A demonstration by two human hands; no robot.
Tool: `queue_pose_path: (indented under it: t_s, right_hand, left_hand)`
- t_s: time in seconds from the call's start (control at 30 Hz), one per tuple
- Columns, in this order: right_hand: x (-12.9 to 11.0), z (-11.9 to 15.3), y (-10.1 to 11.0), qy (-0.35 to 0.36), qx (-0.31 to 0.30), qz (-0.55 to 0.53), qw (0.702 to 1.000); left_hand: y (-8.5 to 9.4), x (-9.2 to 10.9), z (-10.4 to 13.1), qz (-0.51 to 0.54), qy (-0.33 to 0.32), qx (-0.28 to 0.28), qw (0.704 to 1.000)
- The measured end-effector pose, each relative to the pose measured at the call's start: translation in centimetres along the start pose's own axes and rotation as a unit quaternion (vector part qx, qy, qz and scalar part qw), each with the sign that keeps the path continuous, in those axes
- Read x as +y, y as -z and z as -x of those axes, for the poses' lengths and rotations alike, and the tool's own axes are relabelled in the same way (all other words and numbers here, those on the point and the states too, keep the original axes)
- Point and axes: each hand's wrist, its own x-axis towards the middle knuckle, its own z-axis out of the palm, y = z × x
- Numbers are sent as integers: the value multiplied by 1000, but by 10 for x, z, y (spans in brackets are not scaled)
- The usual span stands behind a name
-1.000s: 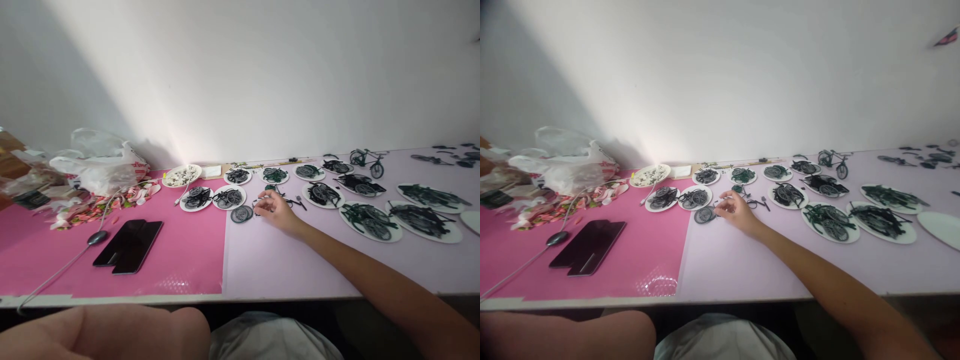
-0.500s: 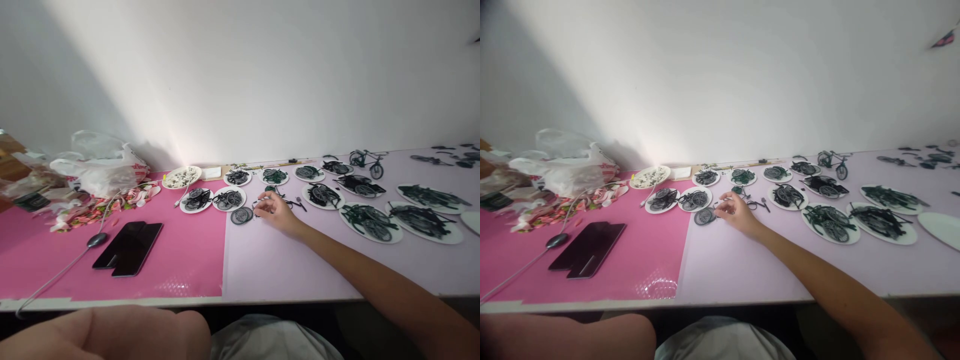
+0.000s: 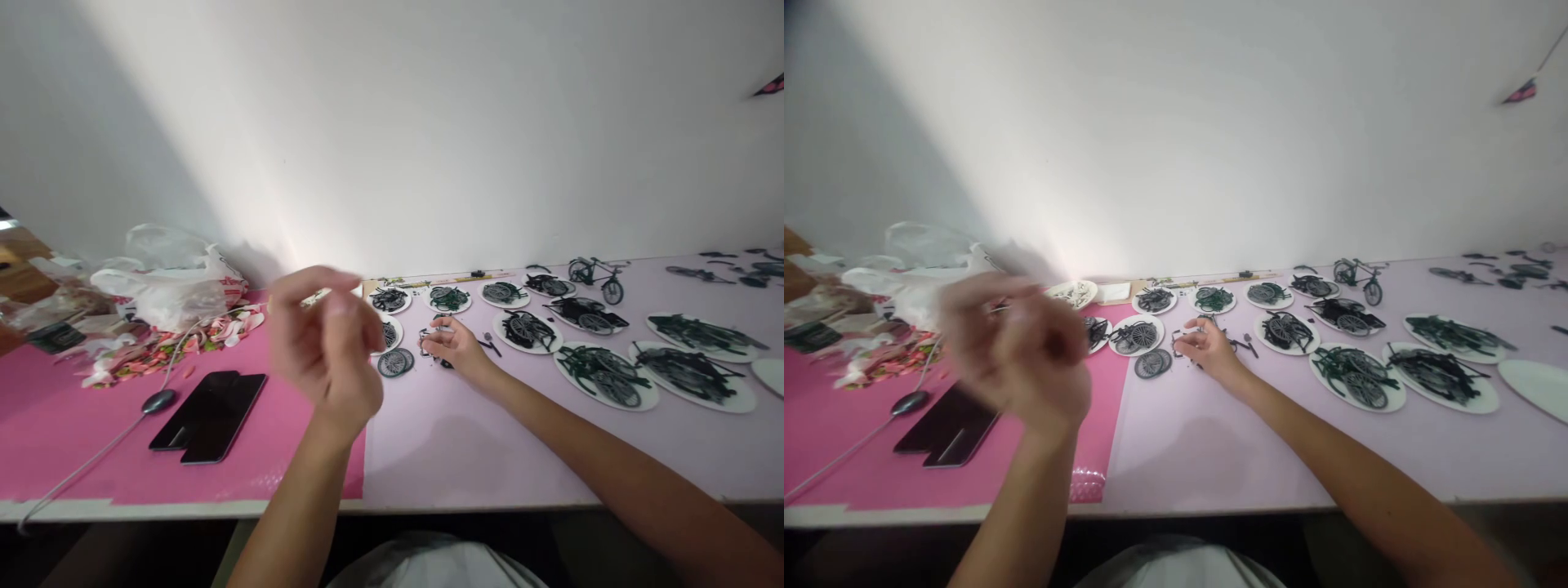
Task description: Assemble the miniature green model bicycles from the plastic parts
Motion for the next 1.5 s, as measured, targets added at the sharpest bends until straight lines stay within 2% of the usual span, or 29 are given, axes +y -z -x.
queue_pose_path:
  t_s: [0.07,0.1,0.2,0.3,0.37,0.47,0.57,0.67,0.83,1.1,1.5]
  right_hand:
    - [-2,-2,3,7,2,-24,1000]
    - [-3,-3,4,9,8,-36,999]
    - [-6,-4,6,6,35,-54,998]
    - [-7,-5,9,3,51,-68,996]
    - [-7,-6,11,2,52,-72,996]
    - [-7,-7,13,7,48,-73,996]
    - [-7,-7,13,3,49,-86,995]
    - [-7,-7,13,-9,50,-96,994]
    - [-3,-8,15,-9,40,-87,995]
    - [1,-10,22,-4,28,-35,999]
    - [-2,-9,21,9,53,34,998]
  left_hand:
    - [-4,-25,-5,-19,37,-58,997]
    - [-6,-41,-5,-40,76,-102,991]
    - [-6,-93,-1,-123,203,-179,955]
    - [2,-131,11,-165,265,-197,930]
    - [10,-142,19,-158,299,-211,917]
    - [21,-147,29,-100,394,-252,878]
    - [26,-148,36,-60,422,-288,857]
    - [26,-152,41,-44,394,-301,867]
    - [22,-156,48,-26,381,-267,885]
    - [21,-154,53,-40,397,-252,882]
    - [23,-167,63,-41,409,-243,879]
